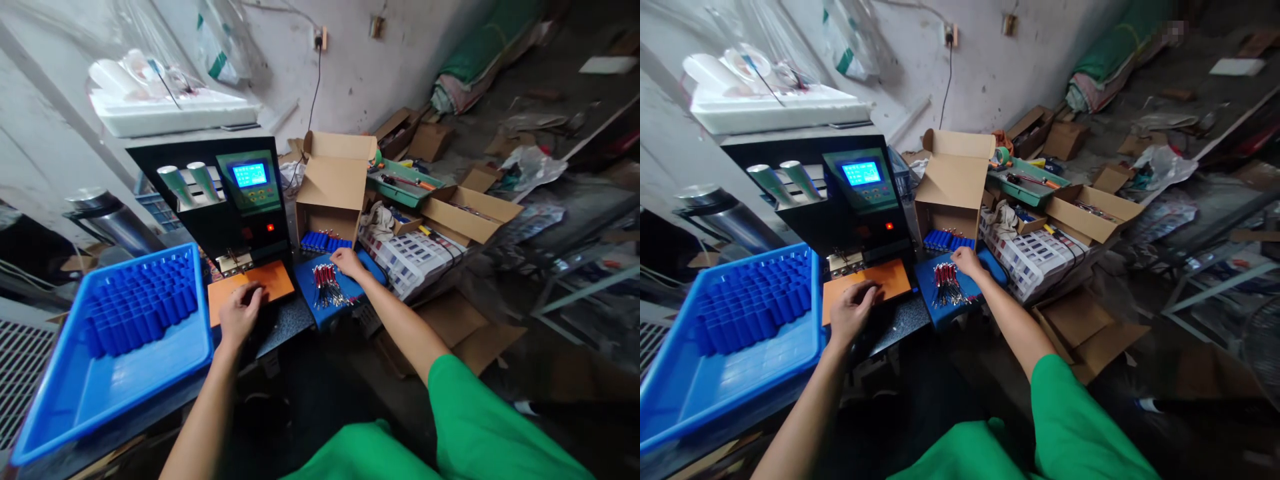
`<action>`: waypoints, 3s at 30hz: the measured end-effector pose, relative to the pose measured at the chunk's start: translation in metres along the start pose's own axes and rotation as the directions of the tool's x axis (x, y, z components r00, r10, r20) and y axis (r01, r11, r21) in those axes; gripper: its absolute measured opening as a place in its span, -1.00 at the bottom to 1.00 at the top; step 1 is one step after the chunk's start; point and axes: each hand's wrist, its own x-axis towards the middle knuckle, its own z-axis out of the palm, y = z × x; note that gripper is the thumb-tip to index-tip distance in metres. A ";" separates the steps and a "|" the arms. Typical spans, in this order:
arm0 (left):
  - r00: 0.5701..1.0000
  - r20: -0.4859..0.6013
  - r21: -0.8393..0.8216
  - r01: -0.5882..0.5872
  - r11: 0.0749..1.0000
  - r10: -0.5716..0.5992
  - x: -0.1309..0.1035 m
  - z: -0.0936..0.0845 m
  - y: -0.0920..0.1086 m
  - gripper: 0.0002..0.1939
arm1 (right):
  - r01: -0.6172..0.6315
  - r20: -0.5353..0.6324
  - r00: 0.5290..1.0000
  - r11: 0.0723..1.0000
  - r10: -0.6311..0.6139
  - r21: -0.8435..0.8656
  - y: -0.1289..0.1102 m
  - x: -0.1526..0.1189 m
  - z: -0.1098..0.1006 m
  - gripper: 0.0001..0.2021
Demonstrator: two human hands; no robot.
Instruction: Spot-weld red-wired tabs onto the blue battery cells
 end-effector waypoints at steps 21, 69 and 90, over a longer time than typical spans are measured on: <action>1.000 -0.027 0.079 -0.014 0.997 0.017 0.001 0.000 0.003 -0.65 | 0.024 0.015 1.000 0.994 -0.023 -0.103 -0.002 -0.025 0.013 -0.86; 0.993 0.105 -0.436 0.091 0.895 -0.050 -0.040 0.014 0.104 -0.65 | 0.009 0.064 0.989 0.478 -0.136 0.878 -0.140 -0.088 -0.005 -0.66; 0.962 0.238 -0.211 0.185 0.960 -0.133 -0.080 -0.064 0.048 -0.63 | 0.094 0.386 0.800 0.730 -0.460 0.677 -0.149 -0.144 0.078 -0.71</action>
